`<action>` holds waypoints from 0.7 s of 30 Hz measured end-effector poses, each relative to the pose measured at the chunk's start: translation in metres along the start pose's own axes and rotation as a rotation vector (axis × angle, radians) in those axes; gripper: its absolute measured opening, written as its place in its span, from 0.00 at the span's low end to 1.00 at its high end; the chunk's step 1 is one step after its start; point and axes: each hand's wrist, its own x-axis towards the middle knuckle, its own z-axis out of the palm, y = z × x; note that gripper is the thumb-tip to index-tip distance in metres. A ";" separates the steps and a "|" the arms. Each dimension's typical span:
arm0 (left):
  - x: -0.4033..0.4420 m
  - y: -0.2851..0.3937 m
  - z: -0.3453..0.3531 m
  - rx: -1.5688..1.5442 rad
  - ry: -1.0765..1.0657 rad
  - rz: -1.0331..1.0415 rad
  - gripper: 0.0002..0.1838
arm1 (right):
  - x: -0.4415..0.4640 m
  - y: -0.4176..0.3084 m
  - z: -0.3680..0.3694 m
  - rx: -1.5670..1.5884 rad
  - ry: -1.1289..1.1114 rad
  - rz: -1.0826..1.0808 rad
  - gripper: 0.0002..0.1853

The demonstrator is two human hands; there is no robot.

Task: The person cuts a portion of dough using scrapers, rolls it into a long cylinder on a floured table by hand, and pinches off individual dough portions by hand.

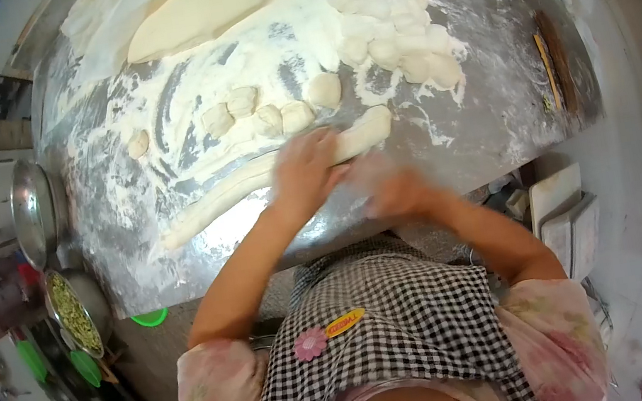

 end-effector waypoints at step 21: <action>0.046 0.009 -0.019 -0.754 -0.434 -0.361 0.24 | 0.070 -0.050 -0.070 -0.101 0.416 0.095 0.05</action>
